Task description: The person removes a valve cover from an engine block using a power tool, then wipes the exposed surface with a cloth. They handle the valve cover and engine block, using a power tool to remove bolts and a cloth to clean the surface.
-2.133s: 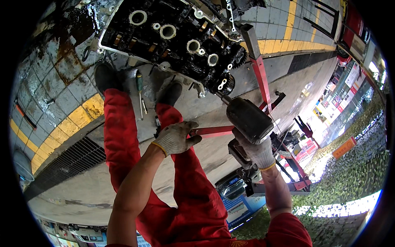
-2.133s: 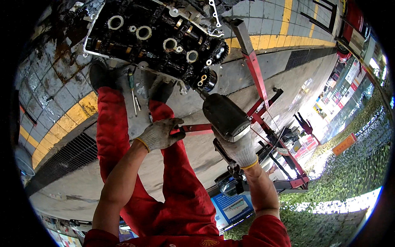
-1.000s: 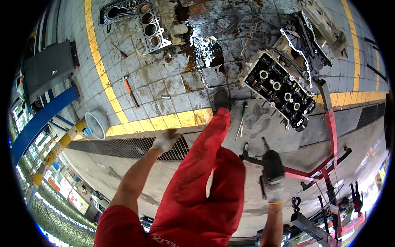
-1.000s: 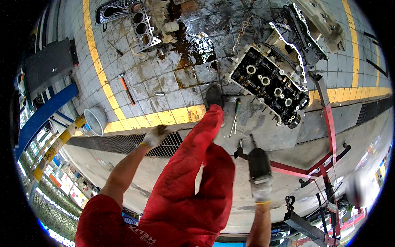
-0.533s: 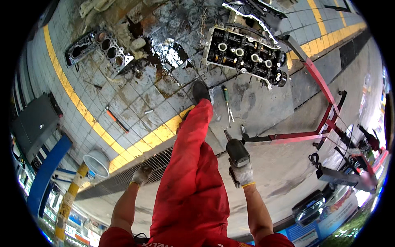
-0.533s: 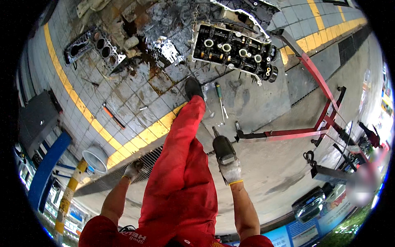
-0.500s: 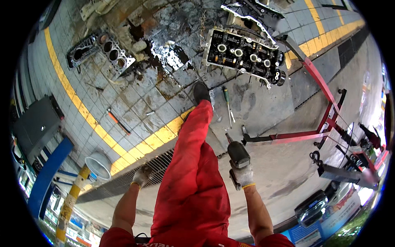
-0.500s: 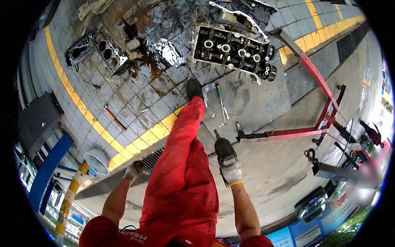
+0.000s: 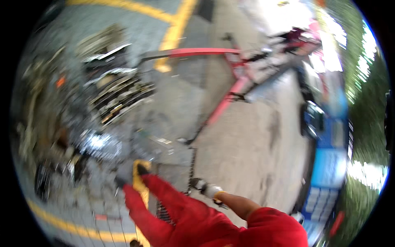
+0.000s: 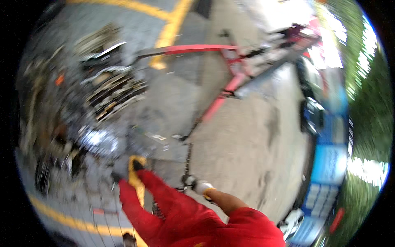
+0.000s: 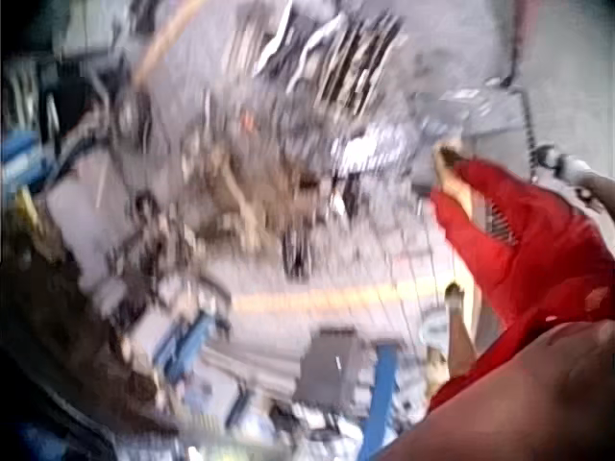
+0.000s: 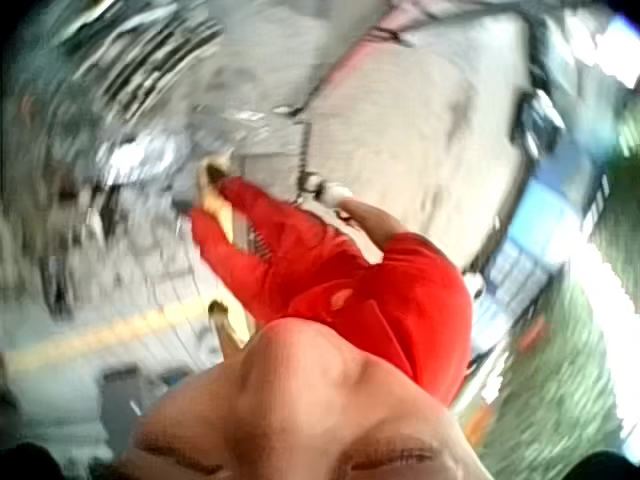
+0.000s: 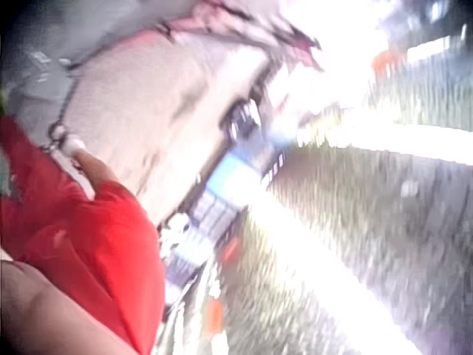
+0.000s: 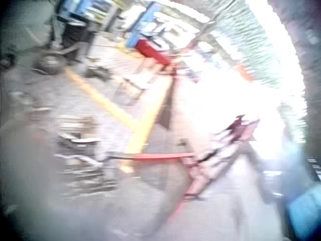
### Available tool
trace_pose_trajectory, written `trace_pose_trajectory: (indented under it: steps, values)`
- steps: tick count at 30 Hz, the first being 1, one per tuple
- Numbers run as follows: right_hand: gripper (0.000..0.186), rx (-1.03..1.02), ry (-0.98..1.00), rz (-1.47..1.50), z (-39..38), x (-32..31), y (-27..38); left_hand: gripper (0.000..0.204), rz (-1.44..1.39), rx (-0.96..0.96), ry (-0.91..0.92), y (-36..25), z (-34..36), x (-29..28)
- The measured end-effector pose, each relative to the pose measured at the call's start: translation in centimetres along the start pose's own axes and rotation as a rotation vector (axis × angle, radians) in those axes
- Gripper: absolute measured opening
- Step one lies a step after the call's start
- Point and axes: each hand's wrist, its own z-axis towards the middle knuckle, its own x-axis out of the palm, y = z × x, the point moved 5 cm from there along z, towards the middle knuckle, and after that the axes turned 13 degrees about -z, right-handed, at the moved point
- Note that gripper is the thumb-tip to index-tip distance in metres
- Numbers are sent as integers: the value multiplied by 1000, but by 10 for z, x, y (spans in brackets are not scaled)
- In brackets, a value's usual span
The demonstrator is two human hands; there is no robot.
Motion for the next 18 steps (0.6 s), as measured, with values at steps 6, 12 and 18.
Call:
trace_pose_trajectory:
  steps: [6, 12, 18]
  values:
    - [53, -17, -109, 196, -8, 17, -16, 40, 176, -44, -166, -17, 5, -2]
    - [53, -103, -161, 249, -10, -21, 41, 18, 161, -13, 201, -24, 1, 0]
    - [52, -202, -261, 160, 3, -30, 64, 17, -371, -318, 363, 1, -3, -3]
